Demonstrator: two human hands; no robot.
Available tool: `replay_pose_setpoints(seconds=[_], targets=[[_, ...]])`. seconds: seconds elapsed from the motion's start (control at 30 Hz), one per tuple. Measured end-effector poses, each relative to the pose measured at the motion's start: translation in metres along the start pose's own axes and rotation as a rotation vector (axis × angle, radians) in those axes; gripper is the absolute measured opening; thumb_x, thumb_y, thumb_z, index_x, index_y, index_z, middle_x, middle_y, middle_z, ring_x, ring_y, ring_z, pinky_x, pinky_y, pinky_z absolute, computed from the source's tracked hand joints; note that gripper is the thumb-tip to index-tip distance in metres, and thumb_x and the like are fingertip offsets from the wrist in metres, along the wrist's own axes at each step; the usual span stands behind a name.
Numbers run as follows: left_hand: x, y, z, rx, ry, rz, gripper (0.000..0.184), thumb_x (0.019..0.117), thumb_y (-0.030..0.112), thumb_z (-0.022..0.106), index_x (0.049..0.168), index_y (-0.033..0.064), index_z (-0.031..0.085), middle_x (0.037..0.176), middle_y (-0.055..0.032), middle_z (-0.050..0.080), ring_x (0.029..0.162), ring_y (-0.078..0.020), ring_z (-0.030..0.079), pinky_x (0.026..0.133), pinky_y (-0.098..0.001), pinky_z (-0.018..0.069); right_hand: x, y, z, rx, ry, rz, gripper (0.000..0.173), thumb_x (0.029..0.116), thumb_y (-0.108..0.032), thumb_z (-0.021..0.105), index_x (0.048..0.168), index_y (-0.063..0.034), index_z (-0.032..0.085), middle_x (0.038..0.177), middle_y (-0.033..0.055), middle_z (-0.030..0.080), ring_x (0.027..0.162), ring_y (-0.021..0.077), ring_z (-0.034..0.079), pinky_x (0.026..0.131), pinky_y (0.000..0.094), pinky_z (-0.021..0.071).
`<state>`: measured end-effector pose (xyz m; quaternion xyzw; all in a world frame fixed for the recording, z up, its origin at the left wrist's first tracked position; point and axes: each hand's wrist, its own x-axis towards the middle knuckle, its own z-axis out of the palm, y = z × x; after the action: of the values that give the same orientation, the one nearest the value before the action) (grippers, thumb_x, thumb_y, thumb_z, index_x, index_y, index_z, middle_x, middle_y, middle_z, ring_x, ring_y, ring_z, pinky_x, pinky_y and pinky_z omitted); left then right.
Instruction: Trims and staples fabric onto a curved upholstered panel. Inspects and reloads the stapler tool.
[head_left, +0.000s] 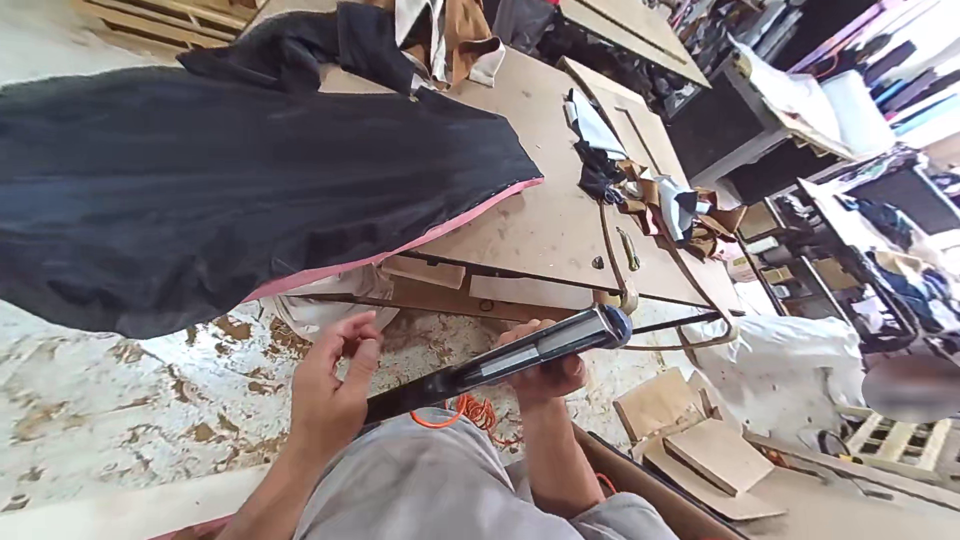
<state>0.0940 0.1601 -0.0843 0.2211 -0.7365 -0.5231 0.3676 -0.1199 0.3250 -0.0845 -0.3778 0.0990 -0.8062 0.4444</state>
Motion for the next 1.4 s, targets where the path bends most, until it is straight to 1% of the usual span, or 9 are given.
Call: replay_pose_setpoints(seconds=[0.1, 0.2, 0.33, 0.57, 0.63, 0.8, 0.97, 1.17, 1.4], targets=[[0.019, 0.066, 0.02, 0.032, -0.144, 0.369, 0.043, 0.1029, 0.028, 0.062, 0.142, 0.016, 0.051, 0.124, -0.001, 0.07, 0.116, -0.0122, 0.066, 0.102, -0.0346, 0.0554, -0.009, 0.01, -0.002, -0.002, 0.003, 0.023, 0.036, 0.0971, -0.04, 0.065, 0.118, -0.0123, 0.075, 0.092, -0.0003, 0.077, 0.082, 0.0106, 0.073, 0.079, 0.0322, 0.0602], [0.035, 0.1, 0.057, -0.013, -0.233, 0.475, 0.061, 0.0974, 0.022, 0.07, 0.15, 0.0085, 0.042, 0.125, -0.0058, 0.071, 0.119, -0.0161, 0.066, 0.105, -0.0364, 0.0544, -0.009, 0.016, 0.026, 0.013, 0.163, 0.018, 0.03, 0.0937, -0.042, 0.068, 0.107, -0.0161, 0.078, 0.091, -0.004, 0.077, 0.08, 0.0033, 0.072, 0.075, 0.0211, 0.0581], [0.04, 0.106, 0.072, -0.045, -0.263, 0.463, 0.064, 0.0955, 0.009, 0.069, 0.151, 0.0035, 0.038, 0.118, -0.006, 0.073, 0.113, -0.0145, 0.069, 0.1, -0.0324, 0.0577, -0.01, 0.009, 0.017, 0.058, 0.149, 0.011, 0.031, 0.0959, -0.042, 0.067, 0.106, -0.0148, 0.077, 0.09, -0.0022, 0.077, 0.076, 0.0051, 0.072, 0.07, 0.0215, 0.0584], [0.033, 0.105, 0.09, 0.045, -0.236, 0.446, 0.061, 0.0966, 0.012, 0.066, 0.151, 0.001, 0.04, 0.121, -0.0057, 0.074, 0.117, -0.0161, 0.066, 0.103, -0.0341, 0.0541, -0.012, -0.005, 0.023, -0.05, 0.215, 0.026, 0.029, 0.091, -0.043, 0.071, 0.098, -0.0156, 0.077, 0.083, -0.0042, 0.076, 0.071, 0.0033, 0.071, 0.066, 0.0212, 0.0585], [0.028, 0.104, 0.095, 0.048, -0.158, 0.465, 0.058, 0.0983, 0.014, 0.067, 0.149, 0.0043, 0.042, 0.117, -0.0063, 0.076, 0.114, -0.0167, 0.068, 0.101, -0.0358, 0.0555, -0.021, -0.002, 0.006, -0.049, 0.157, 0.005, 0.027, 0.0959, -0.038, 0.067, 0.106, -0.0152, 0.077, 0.09, -0.0019, 0.077, 0.077, 0.0058, 0.073, 0.07, 0.0246, 0.0599], [0.028, 0.114, 0.106, -0.101, 0.031, 0.267, 0.072, 0.0903, 0.008, 0.074, 0.149, -0.0029, 0.034, 0.095, -0.0023, 0.077, 0.095, -0.0134, 0.074, 0.091, -0.0335, 0.0631, -0.039, 0.003, -0.022, -0.087, 0.113, 0.097, 0.03, 0.0971, -0.039, 0.068, 0.118, -0.0192, 0.075, 0.097, -0.0004, 0.077, 0.084, 0.0109, 0.073, 0.08, 0.032, 0.0614], [0.025, 0.109, 0.113, -0.229, 0.059, 0.168, 0.085, 0.0875, 0.001, 0.073, 0.154, -0.006, 0.02, 0.096, -0.0052, 0.072, 0.089, -0.015, 0.073, 0.083, -0.0326, 0.0653, -0.046, 0.009, -0.039, -0.075, 0.107, 0.046, 0.031, 0.0984, -0.035, 0.066, 0.121, -0.0138, 0.073, 0.098, 0.0039, 0.077, 0.086, 0.0147, 0.073, 0.082, 0.035, 0.0609], [0.027, 0.108, 0.114, -0.153, 0.06, 0.116, 0.079, 0.0884, 0.004, 0.072, 0.152, -0.0042, 0.027, 0.097, -0.0045, 0.076, 0.09, -0.0138, 0.075, 0.084, -0.0311, 0.0658, -0.05, 0.01, -0.037, -0.087, 0.11, 0.041, 0.028, 0.0991, -0.031, 0.066, 0.119, -0.0131, 0.074, 0.099, 0.0049, 0.077, 0.088, 0.016, 0.074, 0.083, 0.037, 0.0611], [0.025, 0.099, 0.117, -0.011, -0.013, 0.236, 0.07, 0.096, 0.005, 0.06, 0.153, -0.0048, 0.021, 0.104, -0.0083, 0.072, 0.1, -0.0125, 0.07, 0.091, -0.0312, 0.0603, -0.038, 0.007, -0.01, -0.141, 0.102, -0.062, 0.024, 0.1014, -0.023, 0.062, 0.12, -0.0147, 0.075, 0.102, 0.0014, 0.079, 0.093, 0.0111, 0.074, 0.088, 0.0303, 0.0602]])
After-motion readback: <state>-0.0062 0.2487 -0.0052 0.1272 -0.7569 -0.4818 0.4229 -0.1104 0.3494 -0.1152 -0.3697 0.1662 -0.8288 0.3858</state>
